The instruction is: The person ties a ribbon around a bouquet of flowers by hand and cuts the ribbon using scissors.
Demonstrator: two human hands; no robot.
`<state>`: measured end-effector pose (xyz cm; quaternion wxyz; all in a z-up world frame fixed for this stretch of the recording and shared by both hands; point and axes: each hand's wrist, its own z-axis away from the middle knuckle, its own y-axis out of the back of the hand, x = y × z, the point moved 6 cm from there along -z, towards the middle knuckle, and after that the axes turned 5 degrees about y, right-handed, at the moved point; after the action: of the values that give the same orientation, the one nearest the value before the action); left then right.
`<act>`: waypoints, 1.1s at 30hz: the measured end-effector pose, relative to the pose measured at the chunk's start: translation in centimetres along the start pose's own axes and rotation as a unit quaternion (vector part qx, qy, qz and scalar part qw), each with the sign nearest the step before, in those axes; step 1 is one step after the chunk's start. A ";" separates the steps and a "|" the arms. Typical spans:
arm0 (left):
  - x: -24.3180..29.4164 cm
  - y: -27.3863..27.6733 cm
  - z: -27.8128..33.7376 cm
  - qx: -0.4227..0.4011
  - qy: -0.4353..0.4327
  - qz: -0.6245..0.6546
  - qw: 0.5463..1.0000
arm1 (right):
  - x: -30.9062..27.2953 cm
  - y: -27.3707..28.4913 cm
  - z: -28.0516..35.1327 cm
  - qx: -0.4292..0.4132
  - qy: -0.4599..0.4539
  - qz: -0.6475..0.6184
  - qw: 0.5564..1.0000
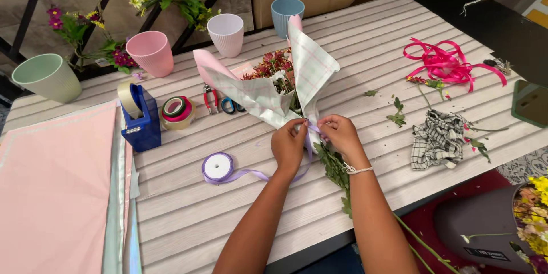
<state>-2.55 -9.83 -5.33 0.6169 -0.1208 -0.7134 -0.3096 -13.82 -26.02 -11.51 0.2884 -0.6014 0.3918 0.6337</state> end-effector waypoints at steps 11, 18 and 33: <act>-0.3 -0.2 0.1 0.019 0.008 -0.019 1.000 | -2.3 1.8 0.8 0.036 0.020 0.203 0.978; -0.5 -0.4 0.0 0.026 -0.004 -0.024 0.999 | -5.1 0.6 2.3 0.018 0.072 0.204 0.976; 1.2 0.3 0.8 0.029 -0.008 -0.057 0.998 | -6.5 -0.4 3.8 -0.028 0.069 0.173 0.982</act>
<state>-3.31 -9.39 -4.12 0.5957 -0.0648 -0.7330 -0.3221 -14.80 -21.95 -5.29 0.1298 -0.5750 0.4911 0.6414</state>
